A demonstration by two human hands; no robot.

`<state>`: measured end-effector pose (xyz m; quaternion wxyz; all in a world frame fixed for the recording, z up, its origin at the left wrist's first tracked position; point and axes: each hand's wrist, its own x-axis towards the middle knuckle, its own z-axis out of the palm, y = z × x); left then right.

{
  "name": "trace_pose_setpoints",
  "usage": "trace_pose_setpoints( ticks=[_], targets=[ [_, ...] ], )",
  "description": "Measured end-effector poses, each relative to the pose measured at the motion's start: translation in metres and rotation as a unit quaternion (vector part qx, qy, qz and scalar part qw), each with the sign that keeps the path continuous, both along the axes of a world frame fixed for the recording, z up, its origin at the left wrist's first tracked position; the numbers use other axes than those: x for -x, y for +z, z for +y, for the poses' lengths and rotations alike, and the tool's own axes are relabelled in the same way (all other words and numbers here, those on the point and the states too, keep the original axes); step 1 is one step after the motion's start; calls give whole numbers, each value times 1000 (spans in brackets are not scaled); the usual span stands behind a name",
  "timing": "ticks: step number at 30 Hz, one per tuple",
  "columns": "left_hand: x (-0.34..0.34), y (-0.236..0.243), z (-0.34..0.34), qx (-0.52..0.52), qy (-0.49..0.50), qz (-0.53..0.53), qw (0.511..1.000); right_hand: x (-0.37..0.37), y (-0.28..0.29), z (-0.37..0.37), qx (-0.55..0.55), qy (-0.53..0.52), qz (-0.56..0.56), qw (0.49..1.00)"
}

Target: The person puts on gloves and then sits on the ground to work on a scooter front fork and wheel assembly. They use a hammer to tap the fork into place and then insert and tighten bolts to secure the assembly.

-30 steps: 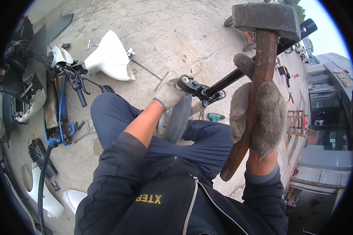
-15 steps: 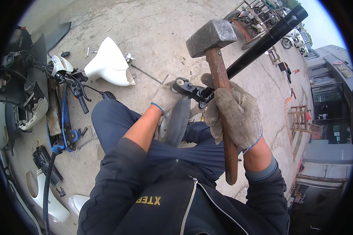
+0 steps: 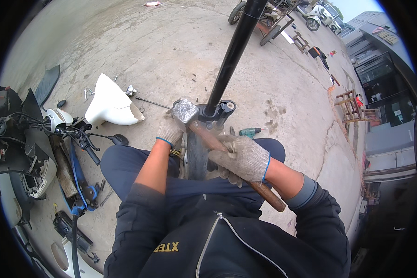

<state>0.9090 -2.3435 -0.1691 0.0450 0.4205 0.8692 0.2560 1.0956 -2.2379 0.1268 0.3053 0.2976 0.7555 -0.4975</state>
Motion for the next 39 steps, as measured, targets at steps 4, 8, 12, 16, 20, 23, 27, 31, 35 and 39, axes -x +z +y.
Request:
trace_pose_setpoints(
  ticks=[4,8,12,16,20,23,27,31,35,39],
  targets=[
    [-11,12,-2,-134,88,-225,961,-46,46,11,-6,-61,85,994],
    [-16,39,-2,-159,163,-407,885,-72,73,46,-28,-159,273,949],
    [-18,50,-3,-202,169,-411,873,-65,52,77,11,-209,440,873],
    [-19,50,-4,-182,165,-376,893,-54,2,63,-4,-234,177,956],
    [-18,50,0,-225,142,-320,909,-49,-12,65,-29,-165,112,979],
    [-20,52,1,-247,180,-413,858,-54,0,75,-13,-197,160,967],
    [-26,54,-4,-208,157,-338,905,-54,0,74,19,-206,214,955],
    [-24,55,-2,-195,171,-382,887,-50,-22,74,45,-213,127,968],
    [-21,58,-1,-216,199,-443,847,-49,-26,111,109,-240,184,947],
    [-26,61,-7,-208,197,-413,864,-63,-17,178,67,-296,194,933]
  ],
)
